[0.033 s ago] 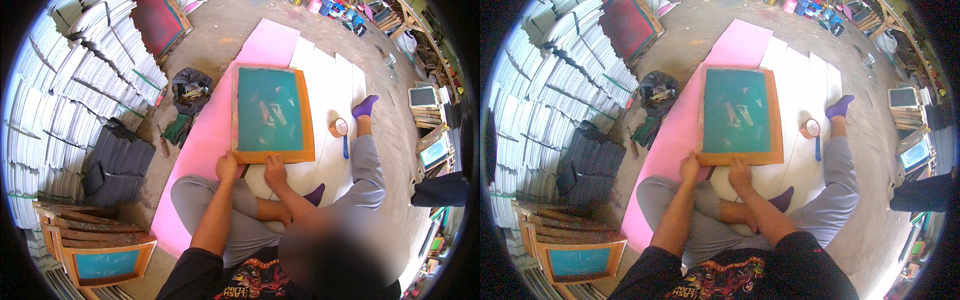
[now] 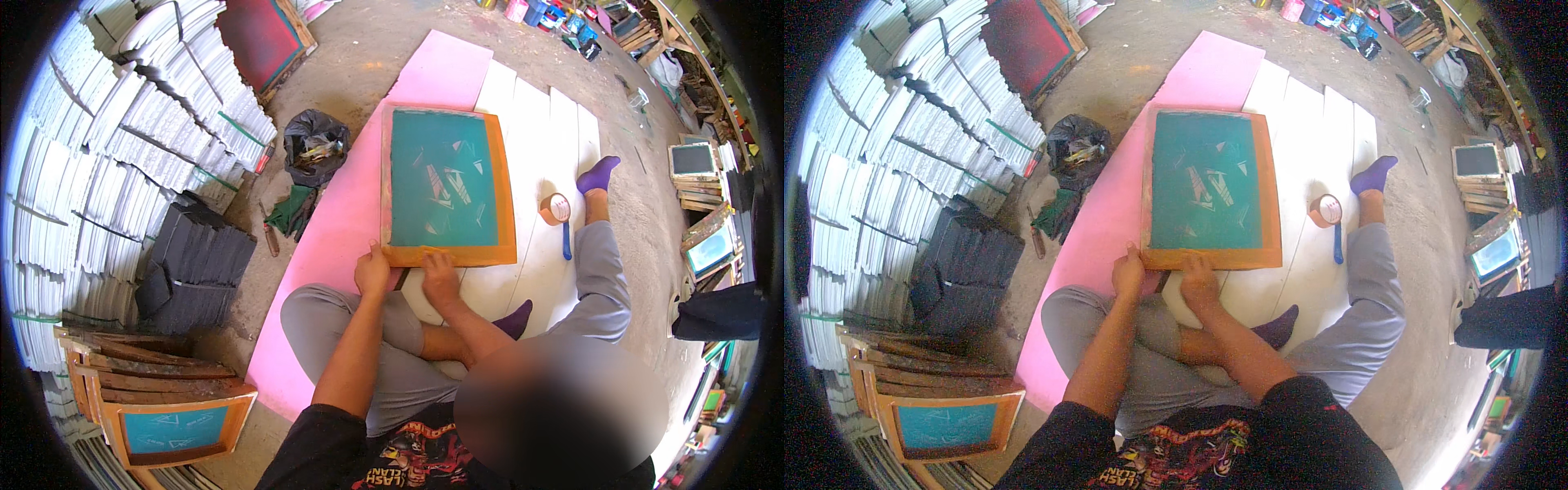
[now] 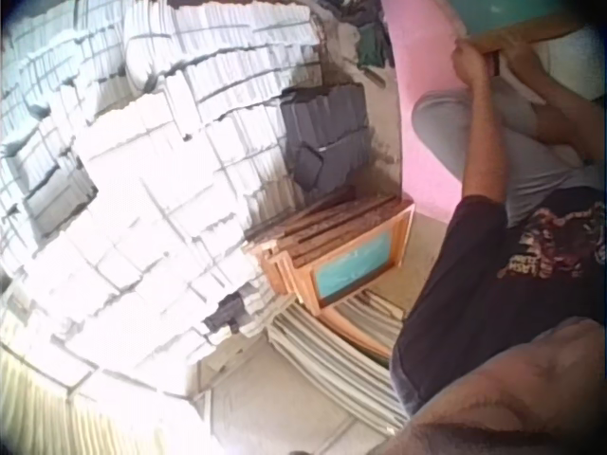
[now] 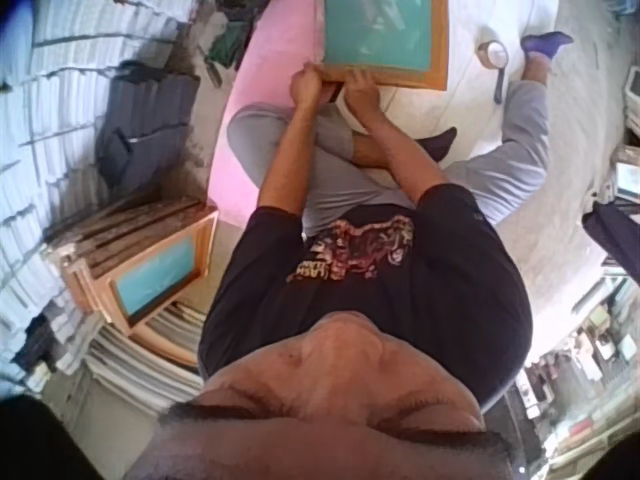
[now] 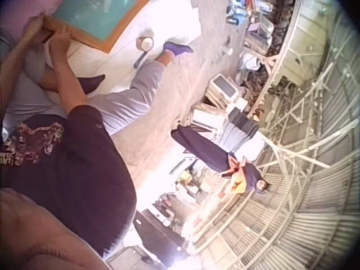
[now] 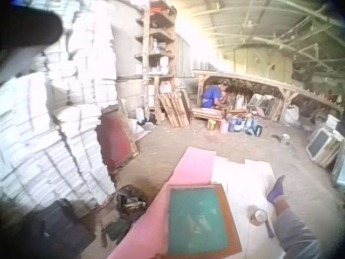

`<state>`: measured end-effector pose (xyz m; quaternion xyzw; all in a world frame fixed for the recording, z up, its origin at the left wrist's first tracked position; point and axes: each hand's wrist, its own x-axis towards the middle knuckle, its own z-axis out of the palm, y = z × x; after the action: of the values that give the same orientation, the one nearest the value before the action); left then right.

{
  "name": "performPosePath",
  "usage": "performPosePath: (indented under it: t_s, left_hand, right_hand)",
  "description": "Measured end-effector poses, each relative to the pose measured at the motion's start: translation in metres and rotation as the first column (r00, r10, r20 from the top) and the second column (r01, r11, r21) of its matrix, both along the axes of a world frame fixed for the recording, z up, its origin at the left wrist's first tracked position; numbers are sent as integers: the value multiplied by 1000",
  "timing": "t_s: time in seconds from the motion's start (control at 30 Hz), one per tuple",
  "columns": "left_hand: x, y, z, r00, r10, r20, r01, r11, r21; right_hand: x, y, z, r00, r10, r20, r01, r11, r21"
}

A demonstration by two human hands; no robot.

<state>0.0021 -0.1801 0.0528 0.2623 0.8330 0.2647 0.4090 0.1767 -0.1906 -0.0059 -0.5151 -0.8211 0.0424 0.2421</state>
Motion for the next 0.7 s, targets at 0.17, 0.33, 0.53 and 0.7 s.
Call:
performPosePath:
  t_s: [0.17,0.33,0.53,0.7]
  left_hand:
    - [1,1,-4,992,124,13,-124,992,17]
    - [-3,3,-36,881,352,316,-406,906,121]
    - [-3,-4,-54,889,357,286,-390,918,69]
    - [-10,5,-88,750,469,467,-582,803,128]
  right_hand:
    - [-82,13,15,985,146,-86,-149,988,-29]
    - [-38,12,19,976,211,-54,-213,976,-42]
    - [-39,-6,12,986,145,-83,-144,989,12]
    - [-88,22,8,977,205,-65,-209,975,-73]
